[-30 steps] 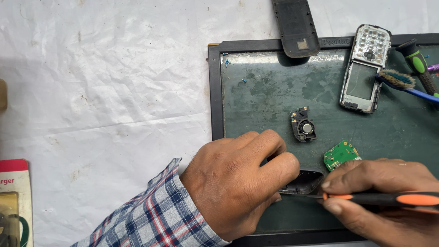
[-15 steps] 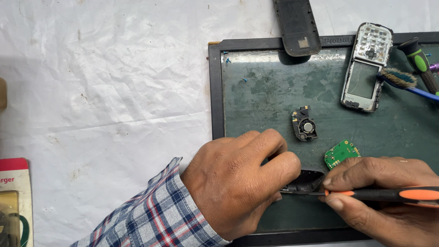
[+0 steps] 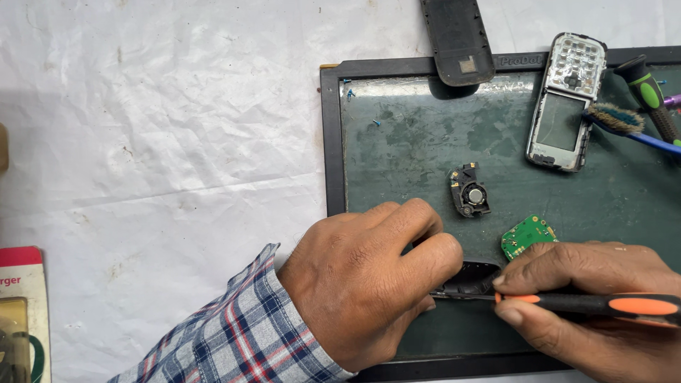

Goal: The person pries open the housing of a mobile phone using a screwdriver, removes the internal speaker and separates the green circuit board from the casing. They then clean the board and keypad with a blue brush and reassemble the keypad and board into the housing.

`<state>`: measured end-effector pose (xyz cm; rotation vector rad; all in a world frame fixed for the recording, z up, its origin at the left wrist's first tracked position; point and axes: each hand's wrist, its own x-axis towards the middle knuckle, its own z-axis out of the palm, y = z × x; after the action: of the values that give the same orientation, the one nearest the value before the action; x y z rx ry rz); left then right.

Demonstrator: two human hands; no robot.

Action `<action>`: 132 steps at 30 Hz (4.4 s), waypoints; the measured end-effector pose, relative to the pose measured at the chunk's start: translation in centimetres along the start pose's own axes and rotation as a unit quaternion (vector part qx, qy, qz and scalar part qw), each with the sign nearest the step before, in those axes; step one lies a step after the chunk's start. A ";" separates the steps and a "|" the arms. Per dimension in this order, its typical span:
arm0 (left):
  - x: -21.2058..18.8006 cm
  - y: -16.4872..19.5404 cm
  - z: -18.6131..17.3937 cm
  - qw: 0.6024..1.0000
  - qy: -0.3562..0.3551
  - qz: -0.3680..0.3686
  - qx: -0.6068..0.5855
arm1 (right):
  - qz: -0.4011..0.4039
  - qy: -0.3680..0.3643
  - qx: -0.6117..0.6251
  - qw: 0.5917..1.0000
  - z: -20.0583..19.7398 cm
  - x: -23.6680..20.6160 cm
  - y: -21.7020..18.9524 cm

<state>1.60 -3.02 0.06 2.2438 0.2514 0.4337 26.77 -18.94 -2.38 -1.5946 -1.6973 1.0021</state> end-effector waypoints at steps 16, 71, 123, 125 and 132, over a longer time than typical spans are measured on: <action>0.0 -0.1 0.0 1.000 -0.003 0.007 -0.004 | 0.000 -0.023 0.015 1.000 -0.2 0.3 -0.4; -0.2 0.3 -0.2 1.000 -0.011 0.008 -0.026 | -0.022 -0.013 0.022 0.999 -0.2 0.5 -0.5; -0.1 0.4 -0.2 1.000 -0.010 -0.002 -0.029 | -0.021 -0.011 0.035 0.999 -0.1 0.4 0.0; -0.1 0.3 -0.3 0.999 -0.014 -0.001 -0.031 | -0.011 -0.013 0.037 0.999 -0.2 0.4 -0.1; -0.1 0.3 -0.2 0.999 -0.021 -0.009 -0.039 | -0.024 -0.011 0.033 0.999 -0.1 0.5 -0.2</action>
<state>1.45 -3.11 0.39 2.1703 0.2283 0.3806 26.67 -18.40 -2.20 -1.4988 -1.6919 1.0438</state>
